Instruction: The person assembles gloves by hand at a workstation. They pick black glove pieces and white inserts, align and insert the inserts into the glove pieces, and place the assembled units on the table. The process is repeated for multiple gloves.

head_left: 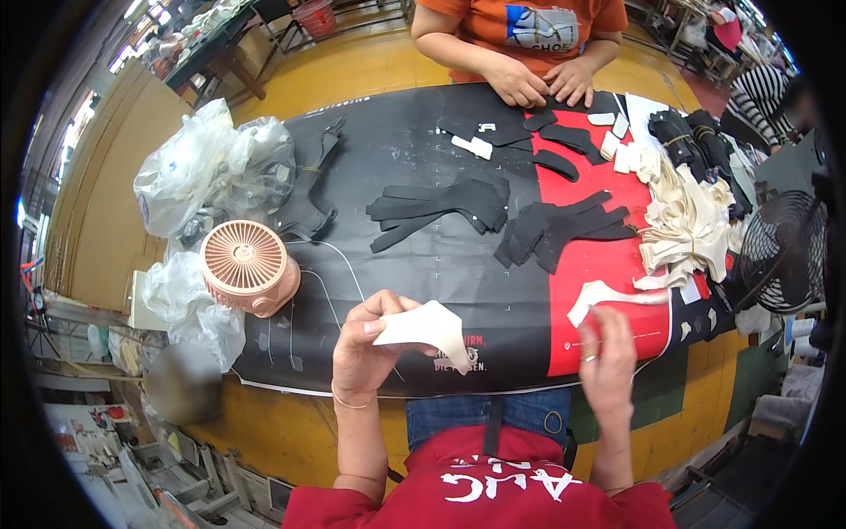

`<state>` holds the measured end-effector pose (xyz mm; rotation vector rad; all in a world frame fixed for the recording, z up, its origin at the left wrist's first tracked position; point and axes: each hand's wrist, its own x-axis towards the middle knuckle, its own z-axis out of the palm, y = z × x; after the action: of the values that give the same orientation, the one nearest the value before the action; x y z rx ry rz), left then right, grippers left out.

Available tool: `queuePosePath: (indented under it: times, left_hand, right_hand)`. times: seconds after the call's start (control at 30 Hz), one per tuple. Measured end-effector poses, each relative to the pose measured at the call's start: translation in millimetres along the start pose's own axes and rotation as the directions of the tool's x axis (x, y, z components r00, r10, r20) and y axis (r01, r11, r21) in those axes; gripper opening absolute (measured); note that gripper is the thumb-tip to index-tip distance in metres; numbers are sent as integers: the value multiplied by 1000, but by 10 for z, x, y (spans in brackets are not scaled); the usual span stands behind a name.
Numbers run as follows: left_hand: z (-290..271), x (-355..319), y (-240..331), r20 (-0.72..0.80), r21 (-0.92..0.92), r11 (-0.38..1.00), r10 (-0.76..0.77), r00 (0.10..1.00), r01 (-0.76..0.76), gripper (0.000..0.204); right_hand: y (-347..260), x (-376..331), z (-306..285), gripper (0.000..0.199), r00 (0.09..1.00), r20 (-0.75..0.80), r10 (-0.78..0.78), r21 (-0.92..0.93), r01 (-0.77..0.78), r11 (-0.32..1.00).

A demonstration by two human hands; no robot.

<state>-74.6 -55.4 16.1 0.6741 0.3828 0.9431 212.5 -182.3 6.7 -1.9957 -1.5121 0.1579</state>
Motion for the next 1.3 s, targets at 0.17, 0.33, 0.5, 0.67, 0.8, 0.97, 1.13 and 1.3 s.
queuePosePath:
  times: [0.17, 0.33, 0.5, 0.67, 0.8, 0.97, 1.13, 1.3]
  left_hand:
    - [69, 57, -156, -13, -55, 997, -52, 999, 51, 25]
    - [302, 22, -363, -39, 316, 942, -109, 993, 116, 22]
    - [413, 21, -464, 38, 311, 950, -42, 998, 28, 11]
    - [481, 15, -527, -80, 404, 913, -25, 996, 55, 9]
    - [629, 12, -653, -12, 798, 588, 239, 971, -135, 7]
    - [685, 5, -737, -87, 780, 620, 234, 968, -80, 9]
    - [615, 7, -775, -85, 690, 717, 214, 973, -98, 8]
    - [621, 4, -802, -110, 719, 691, 216, 970, -73, 20]
  right_hand:
    - [-264, -93, 123, 43, 995, 86, -47, 433, 5, 901]
    - [-543, 38, 257, 53, 970, 224, -97, 876, -156, 456]
    - [-522, 42, 423, 38, 948, 299, -107, 908, -248, 337]
    - [-487, -80, 468, 38, 959, 269, -84, 940, -242, 241]
    - [-500, -139, 465, 30, 948, 319, 13, 942, -318, 106]
    - [-372, -116, 448, 32, 924, 383, 7, 885, -369, 282]
    - [-343, -142, 530, 38, 879, 477, -26, 872, -476, -109]
    - [-361, -175, 560, 37, 840, 539, 52, 814, -505, -286]
